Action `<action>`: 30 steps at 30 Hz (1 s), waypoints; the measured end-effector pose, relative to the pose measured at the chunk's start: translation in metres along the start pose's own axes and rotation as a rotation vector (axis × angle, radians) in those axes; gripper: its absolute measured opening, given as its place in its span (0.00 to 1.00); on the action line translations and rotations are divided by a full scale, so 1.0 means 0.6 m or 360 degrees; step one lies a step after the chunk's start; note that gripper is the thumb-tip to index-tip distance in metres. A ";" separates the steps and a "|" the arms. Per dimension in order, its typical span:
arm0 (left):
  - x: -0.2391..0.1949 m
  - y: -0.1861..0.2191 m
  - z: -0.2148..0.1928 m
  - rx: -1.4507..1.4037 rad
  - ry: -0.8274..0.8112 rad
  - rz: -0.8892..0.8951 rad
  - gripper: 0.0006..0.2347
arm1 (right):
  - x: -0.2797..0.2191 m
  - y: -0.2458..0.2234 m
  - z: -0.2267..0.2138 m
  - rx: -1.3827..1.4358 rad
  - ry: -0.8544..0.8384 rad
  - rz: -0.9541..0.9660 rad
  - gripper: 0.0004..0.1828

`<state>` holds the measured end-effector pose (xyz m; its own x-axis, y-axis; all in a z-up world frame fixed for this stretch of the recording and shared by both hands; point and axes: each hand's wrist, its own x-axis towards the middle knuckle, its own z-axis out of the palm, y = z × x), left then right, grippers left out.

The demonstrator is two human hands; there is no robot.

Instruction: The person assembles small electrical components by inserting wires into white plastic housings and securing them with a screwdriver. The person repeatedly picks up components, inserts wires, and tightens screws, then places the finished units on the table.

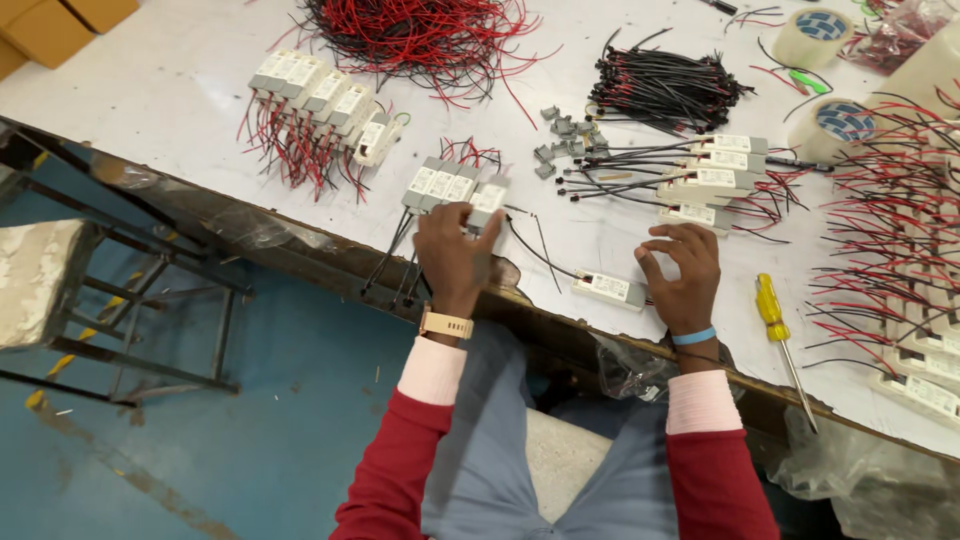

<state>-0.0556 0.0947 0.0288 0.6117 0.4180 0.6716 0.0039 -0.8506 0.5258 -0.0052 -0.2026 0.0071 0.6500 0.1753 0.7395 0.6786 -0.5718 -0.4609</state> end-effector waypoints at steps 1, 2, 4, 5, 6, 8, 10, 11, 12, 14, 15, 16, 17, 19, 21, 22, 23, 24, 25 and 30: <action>0.005 -0.009 -0.001 0.0117 0.0023 0.0005 0.17 | 0.003 -0.003 0.000 0.0027 -0.0029 0.0012 0.05; 0.008 -0.017 0.000 0.0234 0.0045 0.0011 0.16 | 0.005 -0.007 -0.001 0.0053 -0.0059 0.0024 0.05; 0.007 -0.024 0.008 0.0335 0.0026 0.0053 0.17 | 0.009 -0.016 -0.006 0.0115 -0.0129 0.0008 0.05; 0.006 -0.027 0.012 0.0384 0.0013 0.0078 0.17 | 0.010 -0.021 -0.010 0.0151 -0.0165 -0.0012 0.05; 0.006 -0.029 0.016 0.0435 -0.0023 0.0068 0.17 | 0.012 -0.025 -0.012 0.0187 -0.0202 -0.0032 0.06; 0.005 -0.032 0.021 0.0532 -0.0114 0.0052 0.17 | 0.018 -0.032 -0.016 0.0234 -0.0369 -0.0144 0.13; 0.005 -0.031 0.022 0.0557 -0.0140 0.0037 0.16 | 0.020 -0.039 -0.020 0.0192 -0.0522 -0.0225 0.19; 0.005 -0.029 0.022 0.0569 -0.0150 0.0026 0.15 | 0.021 -0.043 -0.022 0.0129 -0.0593 -0.0261 0.21; 0.004 -0.026 0.022 0.0564 -0.0145 0.0035 0.15 | 0.021 -0.047 -0.023 0.0065 -0.0665 -0.0296 0.23; 0.006 -0.022 0.020 0.0560 -0.0117 0.0052 0.16 | 0.026 -0.051 -0.022 0.0067 -0.0683 -0.0288 0.22; 0.003 -0.020 0.021 0.0497 -0.0092 0.0110 0.16 | 0.027 -0.051 -0.020 0.0066 -0.0693 -0.0286 0.21; -0.001 -0.018 0.026 0.0434 -0.0067 0.0167 0.16 | 0.028 -0.048 -0.017 0.0068 -0.0675 -0.0279 0.21; -0.007 -0.016 0.035 0.0367 -0.0049 0.0228 0.15 | 0.025 -0.045 -0.015 0.0067 -0.0655 -0.0265 0.21; -0.012 -0.009 0.070 0.0102 -0.0149 0.0334 0.12 | 0.019 -0.033 -0.011 0.0036 -0.0613 -0.0239 0.21; -0.010 -0.004 0.120 -0.0109 -0.0241 0.0408 0.11 | 0.016 -0.023 -0.006 -0.0025 -0.0575 -0.0213 0.21; 0.003 -0.002 0.154 -0.0185 -0.0279 0.0429 0.11 | 0.014 -0.021 -0.003 -0.0024 -0.0569 -0.0215 0.21; 0.022 -0.001 0.191 -0.0148 -0.0320 0.0461 0.11 | 0.013 -0.020 -0.002 -0.0027 -0.0563 -0.0215 0.21; 0.043 -0.002 0.227 -0.0111 -0.0360 0.0493 0.11 | 0.011 -0.021 0.000 -0.0031 -0.0558 -0.0216 0.22; 0.067 -0.002 0.263 0.0048 -0.0384 0.0530 0.12 | 0.012 -0.022 -0.001 -0.0059 -0.0549 -0.0234 0.22; 0.103 -0.005 0.340 0.0446 -0.0542 0.0509 0.03 | 0.019 -0.020 -0.005 -0.0134 -0.0515 -0.0228 0.23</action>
<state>0.1436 0.0583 -0.0376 0.8385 0.0371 0.5437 -0.0419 -0.9903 0.1322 -0.0069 -0.1961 0.0225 0.6341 0.4952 0.5939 0.7489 -0.5846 -0.3121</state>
